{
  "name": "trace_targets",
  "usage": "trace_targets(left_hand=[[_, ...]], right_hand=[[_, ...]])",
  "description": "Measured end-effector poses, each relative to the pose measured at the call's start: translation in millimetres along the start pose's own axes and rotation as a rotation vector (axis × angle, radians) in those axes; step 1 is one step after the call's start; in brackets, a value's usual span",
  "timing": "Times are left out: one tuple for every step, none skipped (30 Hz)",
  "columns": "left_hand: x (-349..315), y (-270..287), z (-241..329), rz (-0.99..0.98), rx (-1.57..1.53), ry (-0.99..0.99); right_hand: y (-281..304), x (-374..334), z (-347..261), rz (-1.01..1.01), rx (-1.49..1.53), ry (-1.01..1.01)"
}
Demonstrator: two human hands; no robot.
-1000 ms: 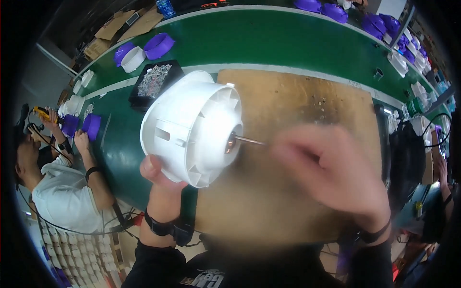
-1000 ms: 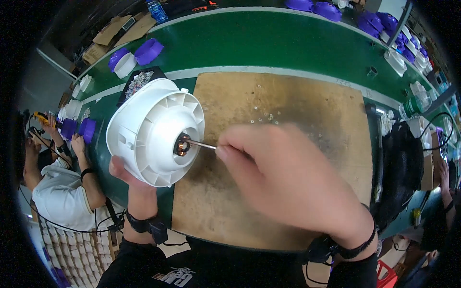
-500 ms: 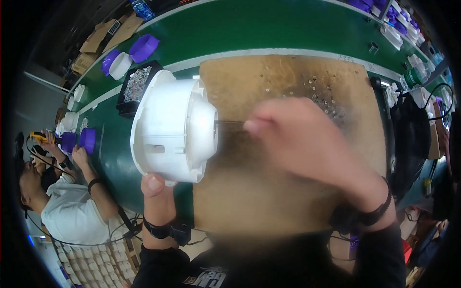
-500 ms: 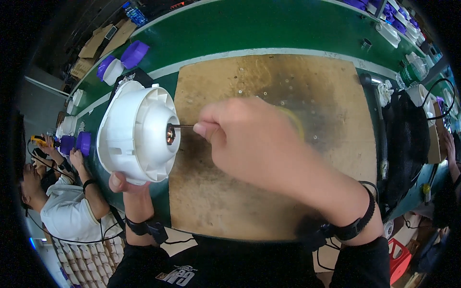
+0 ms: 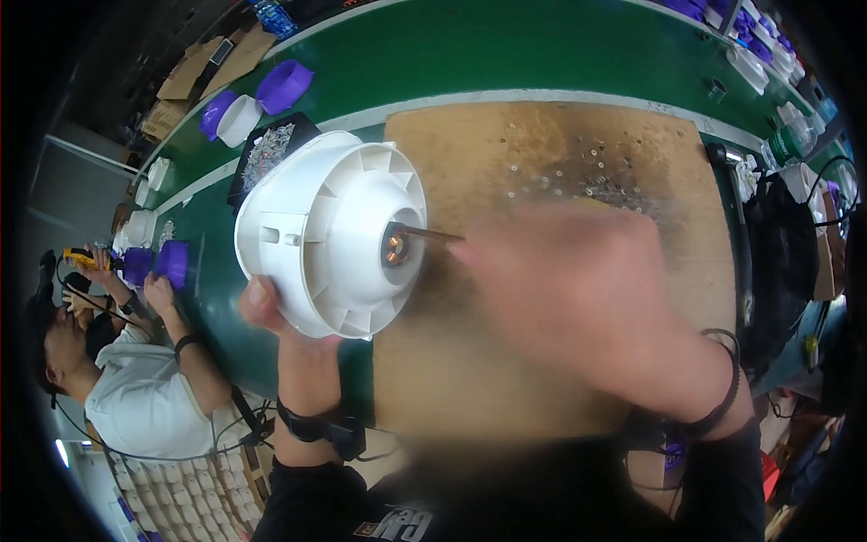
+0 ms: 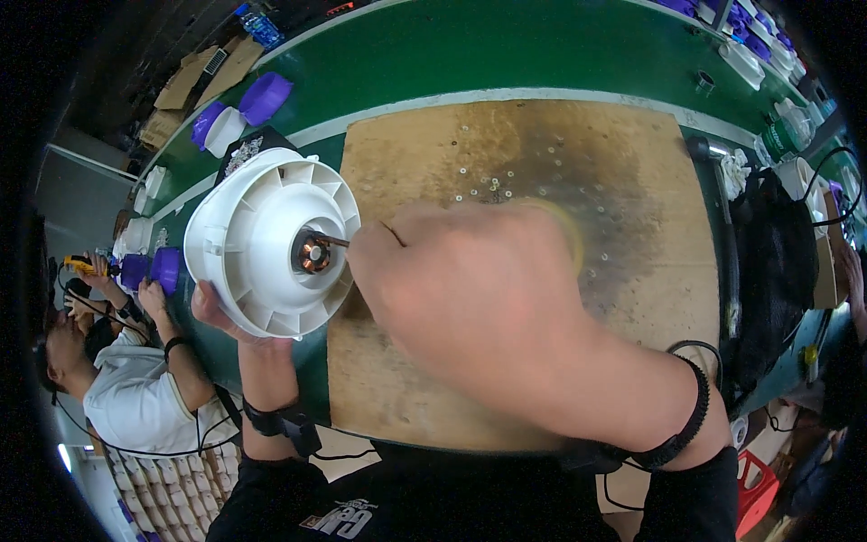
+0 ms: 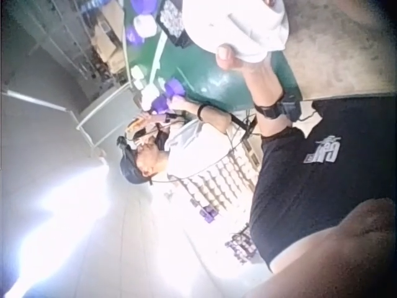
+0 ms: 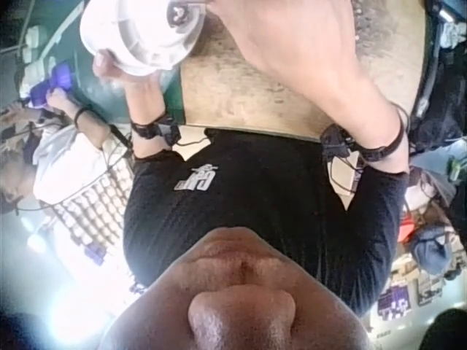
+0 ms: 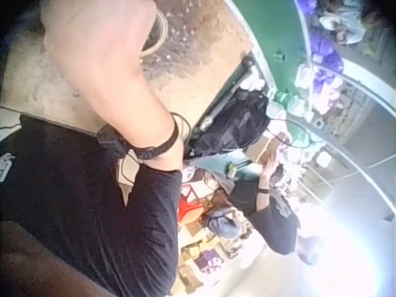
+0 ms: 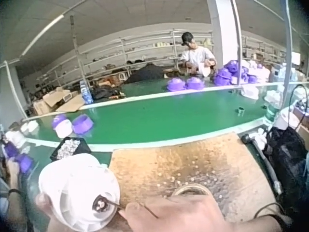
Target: Assembling plastic fan housings and internal components on a manufacturing production line.
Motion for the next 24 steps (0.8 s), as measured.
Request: trace_targets(left_hand=[[1.3,1.4,-0.2,-0.015,0.011,-0.007],[1.7,2.2,1.7,-0.029,0.025,-0.017],[1.2,1.6,4.6,-0.035,0.022,-0.023],[0.5,4.2,9.3,0.085,0.254,-0.11],[-1.7,8.3,17.7,0.214,0.491,-0.208],[-2.9,10.6,25.1,0.226,0.494,-0.228],[-2.3,16.1,35.0,0.341,0.463,-0.247],[-0.3,23.7,38.4,0.444,0.411,-0.26],[1.3,22.8,41.0,0.415,0.276,-0.209],[0.6,20.8,42.3,0.405,0.263,-0.225],[1.3,21.9,36.3,0.392,0.139,-0.15],[1.7,22.9,32.2,0.38,0.028,-0.081],[1.5,20.7,31.1,0.354,0.048,-0.083],[-0.3,20.6,31.8,0.33,0.022,-0.057],[-0.9,18.6,30.2,0.31,0.04,-0.063],[1.3,17.7,25.5,0.288,0.053,-0.067],[-1.2,18.3,27.3,0.285,0.055,-0.082],[-3.1,18.8,27.7,0.286,0.009,-0.068],[-3.7,17.9,27.3,0.284,-0.039,-0.05],[-3.9,17.3,26.8,0.279,-0.043,-0.064],[-5.6,17.0,28.7,0.312,-0.03,-0.07],[-6.3,17.0,30.2,0.345,-0.019,-0.074],[-7.5,16.9,31.7,0.348,-0.003,-0.094],[-8.9,17.8,32.8,0.36,-0.009,-0.11]], right_hand=[[2.2,0.3,1.1,0.001,0.029,-0.013],[2.8,0.7,2.7,0.003,0.027,-0.008],[4.5,1.7,5.5,0.029,0.099,-0.009],[7.7,3.6,8.4,0.054,0.17,-0.009],[12.8,8.5,9.9,0.056,0.177,0.008],[18.3,13.9,15.8,-0.021,0.098,-0.137],[19.3,17.7,22.3,-0.098,0.019,-0.278],[14.7,19.8,28.7,-0.102,0.011,-0.257],[11.7,22.5,36.8,-0.039,0.028,-0.297],[5.3,24.7,45.6,0.024,0.05,-0.335],[-11.1,22.4,57.6,-0.037,-0.023,-0.26],[-33.6,21.5,70.4,-0.095,-0.081,-0.184],[-47.5,28.4,73.3,-0.105,-0.069,-0.139],[-59.2,34.9,71.6,-0.118,-0.06,-0.1],[-70.2,39.6,73.6,-0.109,-0.073,-0.091],[-81.1,44.3,75.7,-0.092,-0.097,0.014],[-90.5,49.8,70.0,-0.075,-0.097,0.125],[-94.6,52.9,68.4,-0.068,-0.096,0.137],[-97.8,54.8,67.1,-0.099,-0.111,0.167],[-101.5,57.2,63.9,-0.134,-0.126,0.2],[-97.6,62.0,49.8,-0.133,-0.121,0.216],[-84.4,64.2,37.1,0.001,0.102,0.078],[-69.7,65.6,23.5,0.126,0.329,-0.06],[-59.7,64.2,7.8,0.041,0.474,-0.116]])
Point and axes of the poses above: each hand's wrist, its own x-axis towards the middle knuckle, its own y-axis out of the back of the hand, z = x × y, the point moved 3 cm from there along x, towards the middle knuckle, and after that the axes turned 15 degrees about z, right-handed, at the moved point
